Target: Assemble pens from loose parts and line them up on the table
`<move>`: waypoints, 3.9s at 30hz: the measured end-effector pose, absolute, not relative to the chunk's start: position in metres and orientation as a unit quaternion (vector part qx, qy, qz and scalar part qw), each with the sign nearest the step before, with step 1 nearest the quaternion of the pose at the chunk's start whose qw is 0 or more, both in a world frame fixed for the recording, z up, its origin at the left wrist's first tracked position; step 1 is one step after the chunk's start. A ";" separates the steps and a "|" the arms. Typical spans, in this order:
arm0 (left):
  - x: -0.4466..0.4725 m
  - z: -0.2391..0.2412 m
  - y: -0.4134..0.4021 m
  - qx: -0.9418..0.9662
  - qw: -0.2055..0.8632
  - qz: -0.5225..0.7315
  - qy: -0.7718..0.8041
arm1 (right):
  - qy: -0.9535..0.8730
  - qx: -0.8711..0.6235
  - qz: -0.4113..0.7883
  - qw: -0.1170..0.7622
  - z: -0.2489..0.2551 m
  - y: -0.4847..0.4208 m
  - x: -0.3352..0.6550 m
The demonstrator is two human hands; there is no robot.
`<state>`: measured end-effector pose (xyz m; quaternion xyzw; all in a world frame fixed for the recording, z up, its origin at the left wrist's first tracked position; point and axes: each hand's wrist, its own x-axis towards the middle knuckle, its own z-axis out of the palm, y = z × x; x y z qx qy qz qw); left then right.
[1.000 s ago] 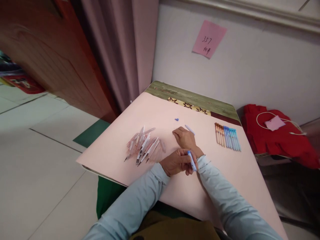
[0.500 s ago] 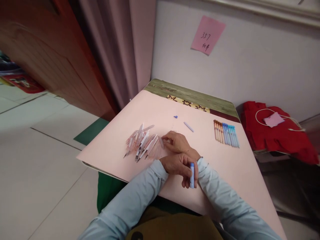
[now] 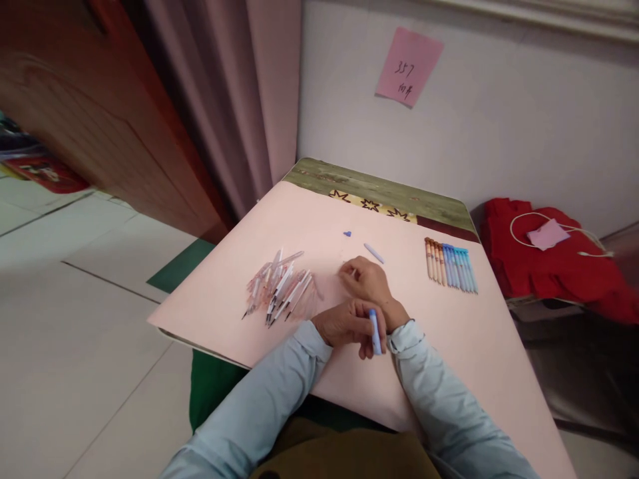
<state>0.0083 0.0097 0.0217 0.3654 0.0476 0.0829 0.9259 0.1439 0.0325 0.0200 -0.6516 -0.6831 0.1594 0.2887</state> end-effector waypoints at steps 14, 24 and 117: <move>0.016 0.027 0.037 0.064 0.842 0.459 0.277 | -0.510 -0.823 0.043 0.245 0.000 0.034 0.192; 0.017 0.018 0.022 0.344 0.896 0.224 0.172 | -0.587 -0.751 0.103 0.284 0.010 0.035 0.167; 0.018 0.013 0.033 0.058 0.861 0.459 0.213 | -0.503 -0.482 0.505 0.509 0.060 0.025 0.181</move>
